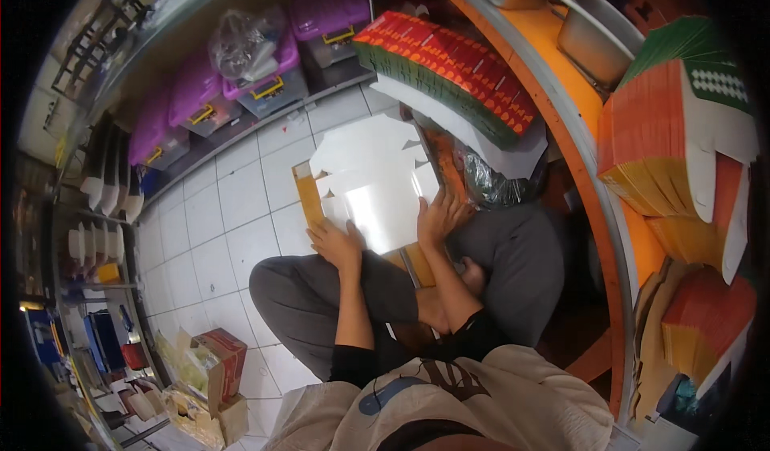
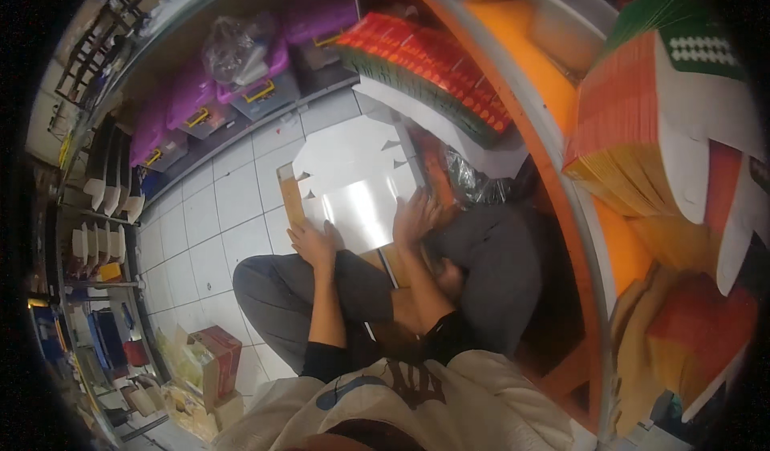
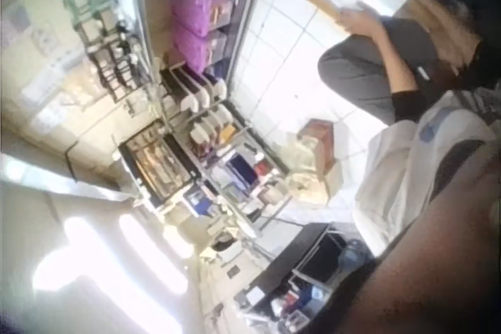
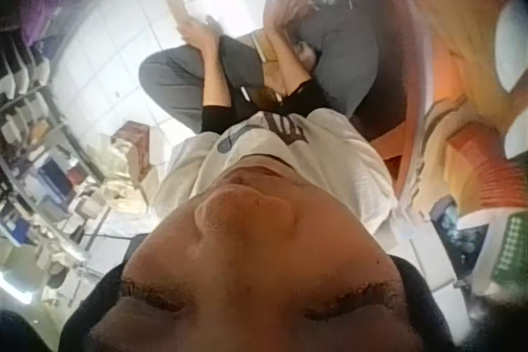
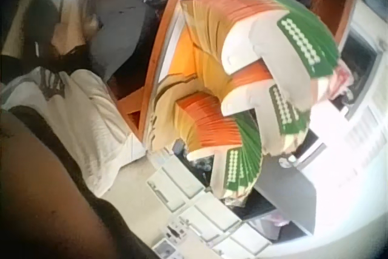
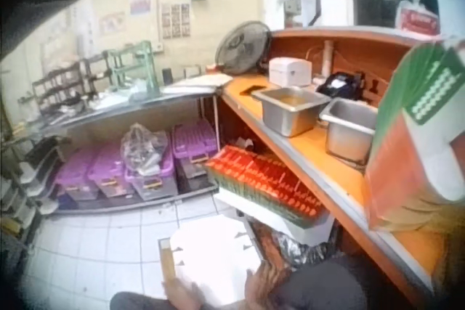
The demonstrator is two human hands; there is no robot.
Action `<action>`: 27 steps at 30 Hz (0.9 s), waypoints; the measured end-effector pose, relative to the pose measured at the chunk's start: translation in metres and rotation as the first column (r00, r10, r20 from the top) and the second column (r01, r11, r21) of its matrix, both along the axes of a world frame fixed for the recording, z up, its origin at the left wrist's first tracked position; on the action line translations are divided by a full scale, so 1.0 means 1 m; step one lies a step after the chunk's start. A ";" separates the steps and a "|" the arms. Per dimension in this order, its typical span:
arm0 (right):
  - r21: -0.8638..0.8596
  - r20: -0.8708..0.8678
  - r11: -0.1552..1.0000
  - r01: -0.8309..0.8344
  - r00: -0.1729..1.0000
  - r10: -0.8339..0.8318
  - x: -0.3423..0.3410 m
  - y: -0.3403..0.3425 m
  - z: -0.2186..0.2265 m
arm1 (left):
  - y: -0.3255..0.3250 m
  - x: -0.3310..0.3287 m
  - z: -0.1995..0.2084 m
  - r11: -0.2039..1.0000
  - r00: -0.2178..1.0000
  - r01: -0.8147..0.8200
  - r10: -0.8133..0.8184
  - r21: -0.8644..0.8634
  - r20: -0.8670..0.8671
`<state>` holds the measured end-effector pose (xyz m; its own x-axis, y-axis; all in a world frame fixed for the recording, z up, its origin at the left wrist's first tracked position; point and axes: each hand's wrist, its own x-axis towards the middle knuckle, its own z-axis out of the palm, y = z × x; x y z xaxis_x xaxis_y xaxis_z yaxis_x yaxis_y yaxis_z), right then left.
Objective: The person sits on the floor and folds flat cardboard pieces into small rectangular boxes. They insert the folded boxes into red and green packaging sleeves and then stack the finished items on a nearby shelf.
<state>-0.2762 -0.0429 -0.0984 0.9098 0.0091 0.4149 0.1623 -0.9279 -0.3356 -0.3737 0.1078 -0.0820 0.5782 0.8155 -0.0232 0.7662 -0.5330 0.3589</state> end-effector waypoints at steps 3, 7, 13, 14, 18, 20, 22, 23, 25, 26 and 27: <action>0.191 0.027 0.966 -0.173 0.985 0.171 0.000 0.011 -0.028 | 0.006 -0.002 0.009 0.943 0.956 0.208 -0.140 -0.258 0.258; 0.107 0.052 0.906 -0.409 0.912 0.406 -0.016 0.037 -0.024 | -0.018 0.007 -0.024 0.841 0.846 0.528 -0.509 -0.116 0.159; 0.357 -0.068 0.880 -0.314 0.931 0.360 -0.015 0.030 0.001 | -0.027 0.014 -0.009 0.852 0.830 0.485 -0.376 -0.199 0.412; 0.452 -0.131 0.853 -0.261 0.926 0.353 -0.013 0.031 0.022 | -0.022 0.016 -0.004 0.843 0.760 0.486 -0.277 -0.230 0.588; 0.371 0.257 0.689 -0.622 0.782 0.568 -0.043 0.042 0.089 | -0.017 0.015 0.060 0.555 0.661 0.503 0.246 -0.662 0.709; 0.092 0.226 0.548 -0.831 0.553 0.802 -0.064 0.037 0.136 | -0.005 0.004 0.087 0.489 0.607 0.561 0.305 -0.667 0.734; -0.054 0.272 0.556 -0.829 0.524 0.808 -0.073 0.024 0.158 | -0.002 -0.004 0.108 0.500 0.435 0.521 0.541 -0.692 0.719; -0.059 0.361 0.613 -0.788 0.556 0.749 -0.077 0.017 0.173 | 0.003 -0.008 0.118 0.493 0.332 0.589 0.575 -0.641 0.748; 0.126 0.474 0.685 -0.718 0.650 0.594 -0.078 0.007 0.202 | 0.013 -0.021 0.136 0.395 0.251 0.691 0.655 -0.605 0.713; 0.251 0.366 0.590 -0.767 0.640 0.676 -0.071 0.004 0.204 | 0.011 -0.025 0.146 0.376 0.245 0.711 0.660 -0.594 0.711; 0.383 0.261 0.492 -0.782 0.602 0.755 -0.065 0.002 0.204 | 0.010 -0.029 0.155 0.357 0.239 0.730 0.665 -0.582 0.707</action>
